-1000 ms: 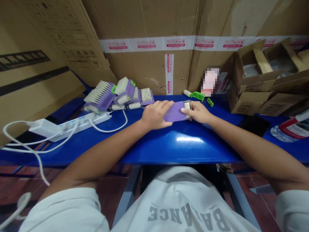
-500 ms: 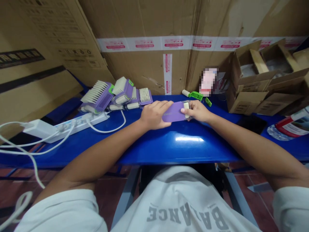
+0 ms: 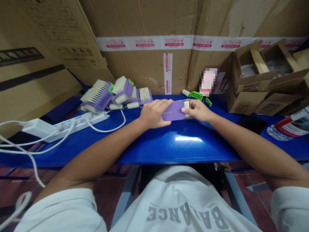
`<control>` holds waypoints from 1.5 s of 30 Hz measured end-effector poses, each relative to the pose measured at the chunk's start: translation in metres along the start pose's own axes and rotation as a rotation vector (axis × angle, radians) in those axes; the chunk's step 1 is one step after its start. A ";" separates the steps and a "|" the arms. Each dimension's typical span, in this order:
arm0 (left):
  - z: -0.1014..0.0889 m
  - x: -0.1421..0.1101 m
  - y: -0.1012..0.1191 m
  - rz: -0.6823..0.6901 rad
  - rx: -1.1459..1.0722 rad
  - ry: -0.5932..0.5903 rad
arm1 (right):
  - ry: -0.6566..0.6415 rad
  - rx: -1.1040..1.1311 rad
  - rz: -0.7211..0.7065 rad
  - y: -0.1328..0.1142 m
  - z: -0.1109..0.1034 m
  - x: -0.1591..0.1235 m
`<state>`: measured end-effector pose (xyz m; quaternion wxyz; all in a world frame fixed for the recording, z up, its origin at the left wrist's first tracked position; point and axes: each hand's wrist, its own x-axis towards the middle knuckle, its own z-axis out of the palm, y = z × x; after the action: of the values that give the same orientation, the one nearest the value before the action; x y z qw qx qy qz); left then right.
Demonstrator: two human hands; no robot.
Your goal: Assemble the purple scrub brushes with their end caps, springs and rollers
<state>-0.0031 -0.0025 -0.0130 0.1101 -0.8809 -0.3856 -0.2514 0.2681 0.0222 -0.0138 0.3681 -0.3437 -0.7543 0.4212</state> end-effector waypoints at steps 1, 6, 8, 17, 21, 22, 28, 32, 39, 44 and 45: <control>-0.002 0.000 0.000 -0.038 -0.017 -0.013 | 0.049 -0.054 -0.055 0.000 -0.002 -0.001; -0.009 0.002 0.003 -0.211 -0.101 -0.137 | 0.000 -0.306 -0.265 -0.009 -0.012 -0.006; -0.010 0.003 0.002 -0.195 -0.139 -0.202 | -0.045 -0.354 -0.265 -0.011 -0.013 -0.007; -0.018 0.007 -0.006 -0.150 -0.352 -0.328 | -0.052 -0.196 -0.126 -0.012 -0.006 -0.006; -0.023 0.008 -0.004 -0.179 -0.407 -0.377 | -0.071 -0.154 -0.086 -0.011 -0.005 -0.004; -0.023 0.009 -0.004 -0.180 -0.418 -0.382 | -0.076 -0.140 -0.077 -0.011 -0.005 -0.004; -0.023 0.010 -0.005 -0.170 -0.434 -0.386 | -0.092 -0.097 -0.040 -0.012 -0.004 -0.004; -0.022 0.010 -0.007 -0.158 -0.441 -0.387 | -0.096 -0.077 -0.029 -0.012 -0.004 -0.004; -0.021 0.011 -0.007 -0.170 -0.425 -0.394 | -0.101 -0.045 -0.010 -0.012 -0.003 -0.003; -0.021 0.011 -0.007 -0.162 -0.442 -0.392 | -0.100 -0.058 -0.012 -0.010 -0.005 -0.002; -0.020 0.011 -0.008 -0.159 -0.450 -0.393 | -0.098 -0.060 -0.012 -0.009 -0.005 -0.002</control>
<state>-0.0100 0.0017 0.0101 -0.1843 -0.8820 -0.4017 -0.1634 0.2716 0.0190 -0.0043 0.3229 -0.3291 -0.7857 0.4125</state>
